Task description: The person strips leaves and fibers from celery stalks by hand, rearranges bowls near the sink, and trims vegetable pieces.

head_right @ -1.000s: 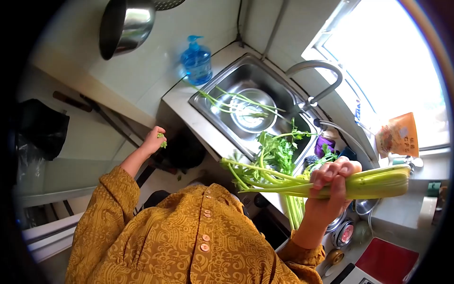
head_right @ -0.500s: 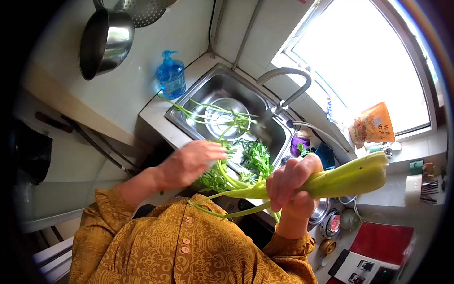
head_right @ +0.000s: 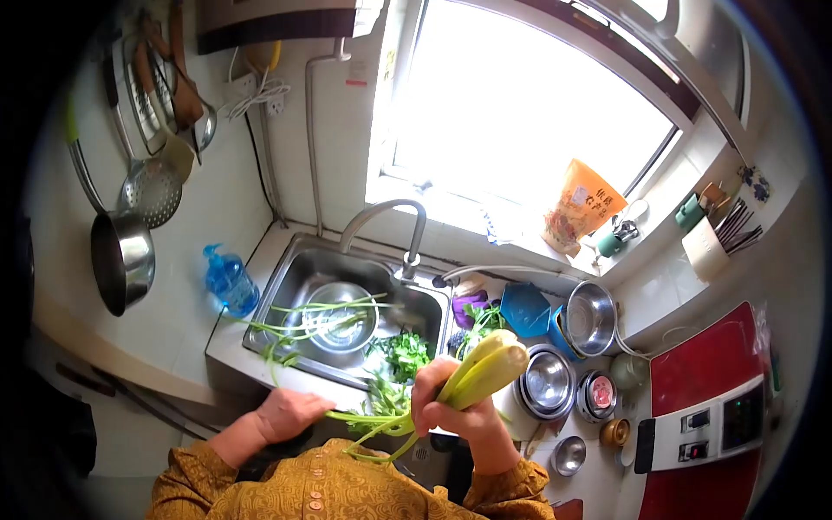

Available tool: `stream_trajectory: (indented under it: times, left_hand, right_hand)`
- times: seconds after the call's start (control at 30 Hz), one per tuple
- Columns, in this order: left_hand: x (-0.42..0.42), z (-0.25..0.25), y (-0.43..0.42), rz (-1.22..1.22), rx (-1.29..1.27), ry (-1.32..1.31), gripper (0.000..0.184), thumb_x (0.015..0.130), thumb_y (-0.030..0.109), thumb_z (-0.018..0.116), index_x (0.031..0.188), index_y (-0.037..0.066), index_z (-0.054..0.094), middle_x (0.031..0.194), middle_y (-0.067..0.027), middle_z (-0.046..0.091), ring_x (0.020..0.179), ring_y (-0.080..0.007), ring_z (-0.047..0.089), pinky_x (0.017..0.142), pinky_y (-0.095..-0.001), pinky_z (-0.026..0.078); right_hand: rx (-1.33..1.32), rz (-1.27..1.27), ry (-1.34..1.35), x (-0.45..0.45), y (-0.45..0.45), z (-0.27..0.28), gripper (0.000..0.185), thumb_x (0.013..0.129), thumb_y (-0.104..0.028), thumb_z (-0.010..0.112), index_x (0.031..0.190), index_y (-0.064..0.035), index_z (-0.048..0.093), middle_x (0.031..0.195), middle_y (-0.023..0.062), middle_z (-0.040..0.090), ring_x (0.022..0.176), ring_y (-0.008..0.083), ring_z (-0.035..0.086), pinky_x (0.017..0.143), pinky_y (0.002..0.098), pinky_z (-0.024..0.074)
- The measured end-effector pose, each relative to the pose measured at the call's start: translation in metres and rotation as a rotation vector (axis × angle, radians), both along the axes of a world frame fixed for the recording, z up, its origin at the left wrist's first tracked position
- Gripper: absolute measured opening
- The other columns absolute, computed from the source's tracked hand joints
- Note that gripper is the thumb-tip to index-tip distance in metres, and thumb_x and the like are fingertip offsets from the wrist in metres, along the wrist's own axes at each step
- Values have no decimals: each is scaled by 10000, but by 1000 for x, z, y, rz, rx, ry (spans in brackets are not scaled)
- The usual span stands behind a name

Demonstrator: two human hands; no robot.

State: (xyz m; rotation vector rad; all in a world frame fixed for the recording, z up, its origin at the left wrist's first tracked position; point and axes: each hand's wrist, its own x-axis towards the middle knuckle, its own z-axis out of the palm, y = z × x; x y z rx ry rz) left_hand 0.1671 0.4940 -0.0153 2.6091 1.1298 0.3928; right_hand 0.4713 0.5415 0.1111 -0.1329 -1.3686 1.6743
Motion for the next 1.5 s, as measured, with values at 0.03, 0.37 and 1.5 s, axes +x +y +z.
stream_trajectory:
  times: [0.03,0.37,1.5]
  left_hand:
    - [4,-1,-2,0,-144,-51,266,853,247,652,1095,136,660,976,-69,692,766,-269,668,684,-369,537]
    - [-2,-11,-9,41,-245,-226,238,865,119,596,1093,100,661,901,-70,641,798,-259,644,717,-343,529]
    - [-23,-6,1,331,-327,-356,139,908,195,589,934,71,645,808,-92,633,760,-264,622,718,-370,480]
  right_hand:
    - [-11,-13,-17,1,-2,0,166,849,-31,644,975,22,550,683,90,606,563,143,613,492,249,470]
    - [-45,43,-141,-7,0,-6,170,835,18,654,975,10,559,773,71,587,620,137,631,553,242,470]
    - [104,-250,-26,-14,7,5,214,879,-3,616,1058,18,502,740,74,594,576,130,618,520,242,515]
